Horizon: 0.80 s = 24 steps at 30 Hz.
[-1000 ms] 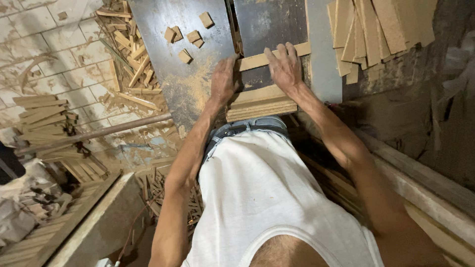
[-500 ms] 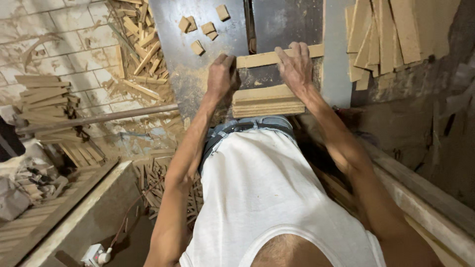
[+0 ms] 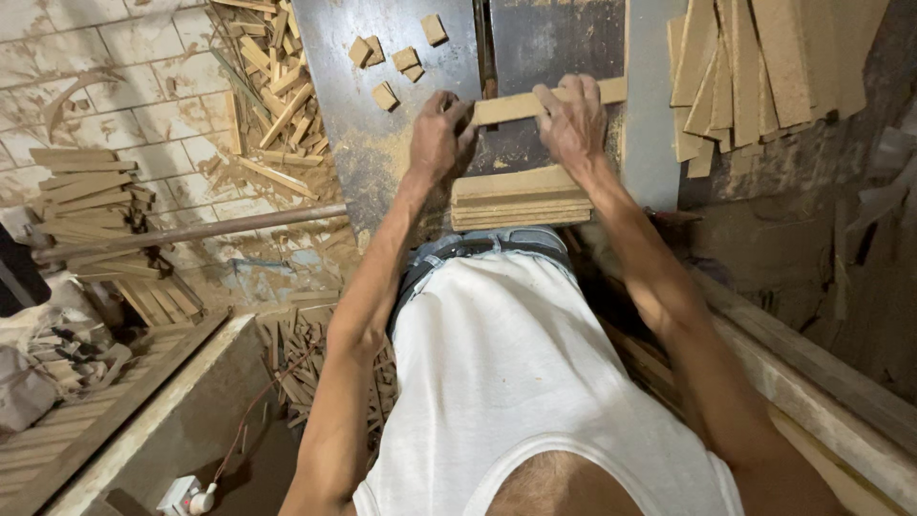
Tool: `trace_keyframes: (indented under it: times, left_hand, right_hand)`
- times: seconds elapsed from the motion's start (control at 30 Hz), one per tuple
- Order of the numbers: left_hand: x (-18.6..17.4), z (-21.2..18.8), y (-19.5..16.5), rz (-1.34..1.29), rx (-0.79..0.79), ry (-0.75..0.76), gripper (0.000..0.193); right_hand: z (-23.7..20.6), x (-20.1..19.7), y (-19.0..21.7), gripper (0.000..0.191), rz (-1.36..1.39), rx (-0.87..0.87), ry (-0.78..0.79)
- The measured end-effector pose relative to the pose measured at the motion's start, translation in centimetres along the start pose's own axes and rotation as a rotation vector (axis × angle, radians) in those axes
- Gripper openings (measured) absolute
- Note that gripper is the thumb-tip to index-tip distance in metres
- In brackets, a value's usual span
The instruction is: The person gathers small wooden planks from the floor and repeatedly feeds them one by one through a table saw to cut them into shorter pieces. The cut pieces are stacked on the saw table while offcuts fall to the floor.
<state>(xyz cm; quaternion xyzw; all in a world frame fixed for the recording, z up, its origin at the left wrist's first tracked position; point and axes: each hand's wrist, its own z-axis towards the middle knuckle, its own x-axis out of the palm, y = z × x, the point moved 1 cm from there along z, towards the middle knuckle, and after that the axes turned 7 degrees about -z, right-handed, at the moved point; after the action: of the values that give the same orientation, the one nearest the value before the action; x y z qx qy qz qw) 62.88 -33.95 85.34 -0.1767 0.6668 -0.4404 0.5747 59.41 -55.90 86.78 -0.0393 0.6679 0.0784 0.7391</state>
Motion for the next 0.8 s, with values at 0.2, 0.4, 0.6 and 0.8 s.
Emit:
trace_keyframes:
  times: [0.2, 0.4, 0.6, 0.8]
  left_hand:
    - [-1.0, 2.3, 0.4, 0.007, 0.018, -0.01, 0.039]
    - [-0.9, 4.1, 1.4, 0.018, 0.025, 0.03, 0.037]
    - [-1.7, 5.4, 1.2, 0.022, 0.071, 0.022, 0.049]
    - [-1.9, 6.3, 1.3, 0.059, 0.092, 0.012, 0.053]
  right_hand:
    - [3.3, 0.2, -0.7, 0.02, -0.04, -0.021, -0.032]
    - [4.6, 0.0, -1.3, 0.039, -0.009, -0.001, -0.075]
    - [5.7, -0.1, -1.4, 0.035, 0.031, 0.016, -0.055]
    - [6.5, -0.1, -1.6, 0.03, 0.02, 0.018, -0.049]
